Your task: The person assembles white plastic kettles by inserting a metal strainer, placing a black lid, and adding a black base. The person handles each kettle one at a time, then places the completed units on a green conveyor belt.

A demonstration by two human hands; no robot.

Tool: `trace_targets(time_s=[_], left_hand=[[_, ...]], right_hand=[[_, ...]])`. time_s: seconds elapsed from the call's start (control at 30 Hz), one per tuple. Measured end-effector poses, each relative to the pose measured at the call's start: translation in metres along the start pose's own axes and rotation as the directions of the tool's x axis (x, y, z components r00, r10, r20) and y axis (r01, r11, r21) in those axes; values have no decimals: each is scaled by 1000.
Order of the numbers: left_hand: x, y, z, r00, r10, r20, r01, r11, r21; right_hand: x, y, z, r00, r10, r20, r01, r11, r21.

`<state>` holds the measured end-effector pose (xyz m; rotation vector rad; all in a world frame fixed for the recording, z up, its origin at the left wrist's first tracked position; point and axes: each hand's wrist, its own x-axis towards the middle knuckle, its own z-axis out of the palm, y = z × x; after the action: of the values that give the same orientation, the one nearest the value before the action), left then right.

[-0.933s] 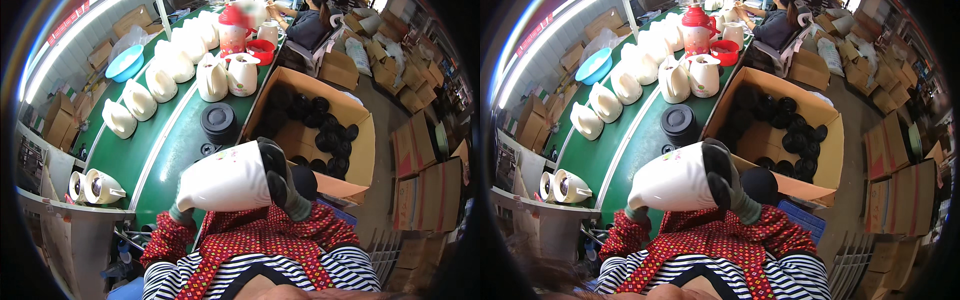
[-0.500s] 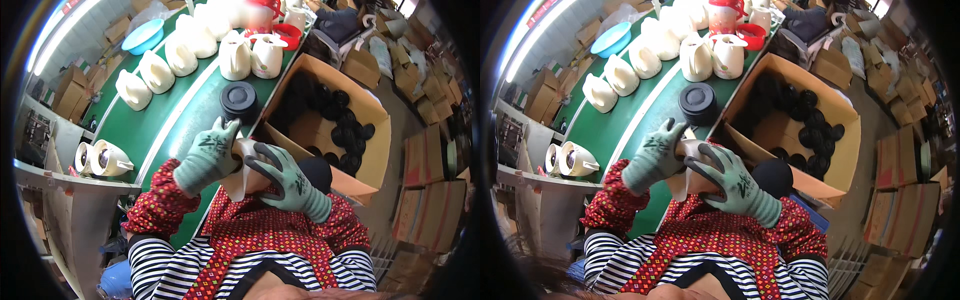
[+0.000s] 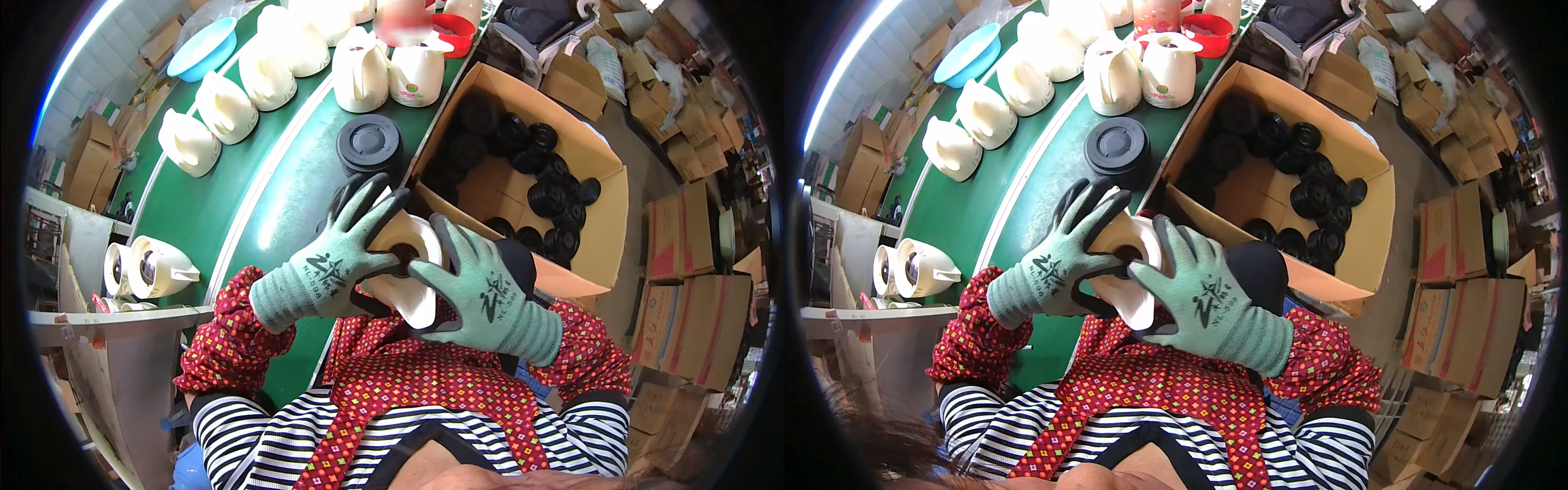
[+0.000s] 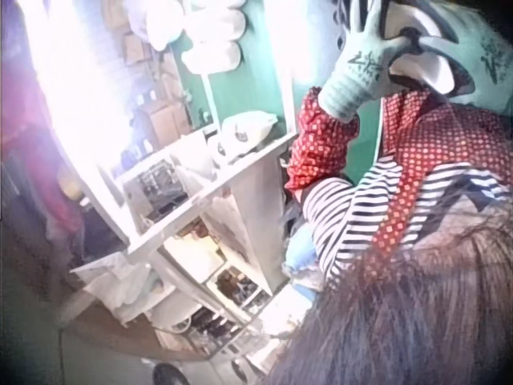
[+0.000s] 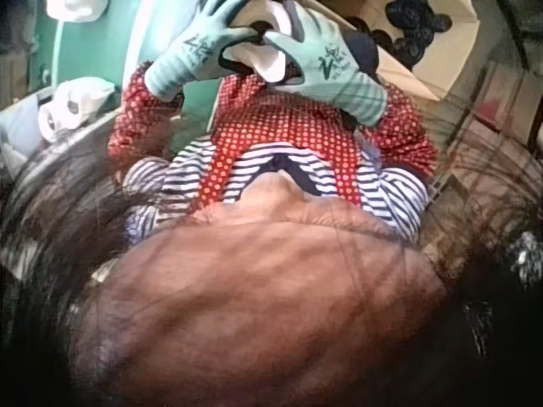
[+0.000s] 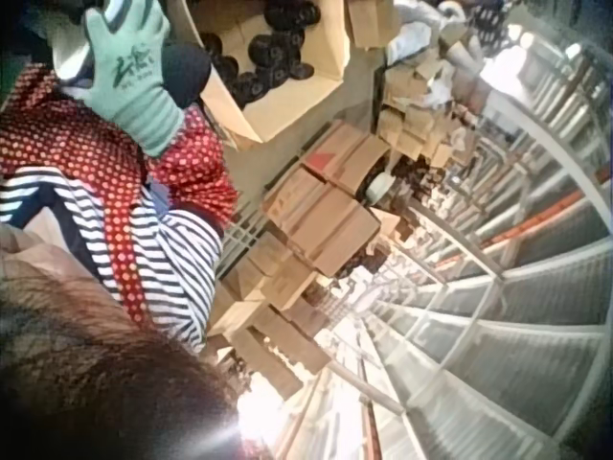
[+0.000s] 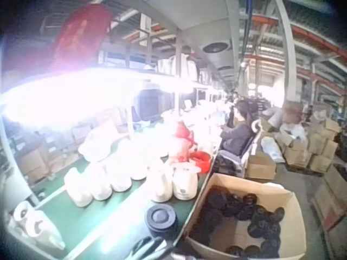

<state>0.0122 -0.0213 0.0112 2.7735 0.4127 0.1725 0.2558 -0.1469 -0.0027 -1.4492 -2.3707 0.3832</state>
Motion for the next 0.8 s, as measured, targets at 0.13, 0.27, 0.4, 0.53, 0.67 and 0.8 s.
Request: trace_targets(time_s=[0.13, 0.27, 0.4, 0.53, 0.67, 0.8], left_hand=[[18, -4, 8, 991, 110, -73, -116, 990, -82], [20, -1, 24, 981, 124, -151, -143, 982, -123], [23, 2, 33, 982, 99, -161, -123, 981, -147], [27, 5, 37, 984, 44, -173, -61, 994, -92], [24, 3, 37, 931, -35, -364, -15, 991, -136], [17, 4, 45, 870, -44, -491, -67, 976, -206]], right_hand=[[10, -8, 10, 996, 40, -75, -42, 999, -29], [12, -1, 25, 967, -3, -257, 15, 999, 45], [7, 7, 27, 973, -42, -226, 54, 997, 47], [0, 20, 9, 976, -96, -194, 115, 989, 89], [-11, 30, 9, 969, 92, -227, -36, 971, 237], [-43, 59, 45, 947, 298, -120, -197, 834, 515]])
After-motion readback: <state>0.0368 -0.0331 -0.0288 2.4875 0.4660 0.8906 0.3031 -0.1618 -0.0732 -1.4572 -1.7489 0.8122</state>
